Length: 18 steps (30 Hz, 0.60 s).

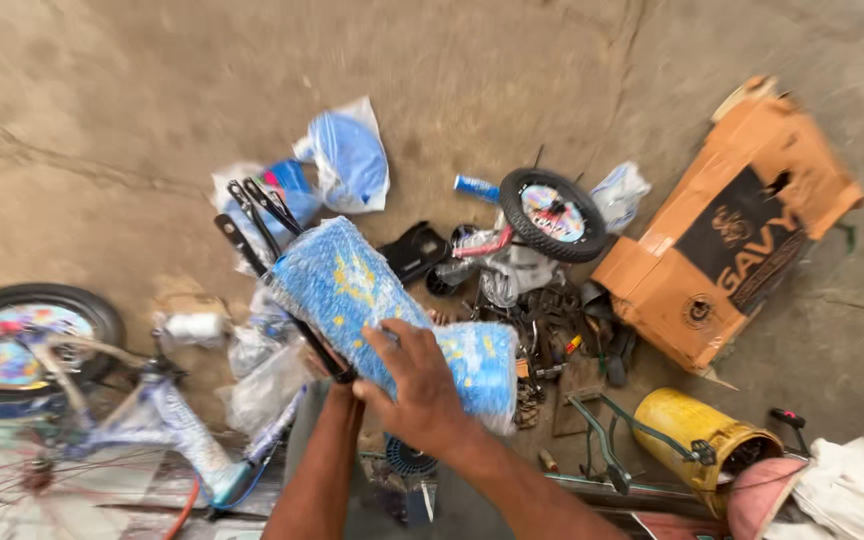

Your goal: The person sits on the floor and assembles a bicycle seat by attaching a metal frame to a cushioned base. They use a T-handle wrench to tighten bolts securing the frame to the seat, then lift the completed assembly.

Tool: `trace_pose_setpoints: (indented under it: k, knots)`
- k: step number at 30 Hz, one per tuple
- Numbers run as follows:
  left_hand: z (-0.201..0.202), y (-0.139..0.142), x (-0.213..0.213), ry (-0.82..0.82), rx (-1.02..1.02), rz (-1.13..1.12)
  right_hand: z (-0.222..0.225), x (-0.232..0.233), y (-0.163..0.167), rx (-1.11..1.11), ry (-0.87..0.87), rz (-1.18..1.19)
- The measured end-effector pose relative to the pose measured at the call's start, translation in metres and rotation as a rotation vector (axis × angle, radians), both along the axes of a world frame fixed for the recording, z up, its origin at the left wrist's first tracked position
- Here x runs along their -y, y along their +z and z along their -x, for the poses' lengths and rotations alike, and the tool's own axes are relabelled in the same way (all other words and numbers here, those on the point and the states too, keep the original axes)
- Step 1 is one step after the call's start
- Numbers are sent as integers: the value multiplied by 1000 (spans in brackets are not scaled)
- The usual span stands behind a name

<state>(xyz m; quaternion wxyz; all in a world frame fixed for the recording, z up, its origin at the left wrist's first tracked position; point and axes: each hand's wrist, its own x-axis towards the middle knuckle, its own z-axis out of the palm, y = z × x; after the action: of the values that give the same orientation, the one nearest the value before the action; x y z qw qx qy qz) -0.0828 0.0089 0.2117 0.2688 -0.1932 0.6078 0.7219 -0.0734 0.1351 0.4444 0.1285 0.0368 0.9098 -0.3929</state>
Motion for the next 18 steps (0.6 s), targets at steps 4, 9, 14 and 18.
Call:
trace_pose_setpoints:
  k: [4, 9, 14, 18]
  knots:
    - [-1, 84, 15, 344, 248, -591, 16, 13, 86, -217, 20, -113]
    - [53, 148, -19, 268, 218, -963, 10, 1, 151, -333, -17, -164]
    - [84, 213, -77, 174, 191, -1096, 9, -41, 186, -392, -61, -219]
    - [97, 272, -114, 114, 287, -889, 26, -102, 210, -433, -152, -179]
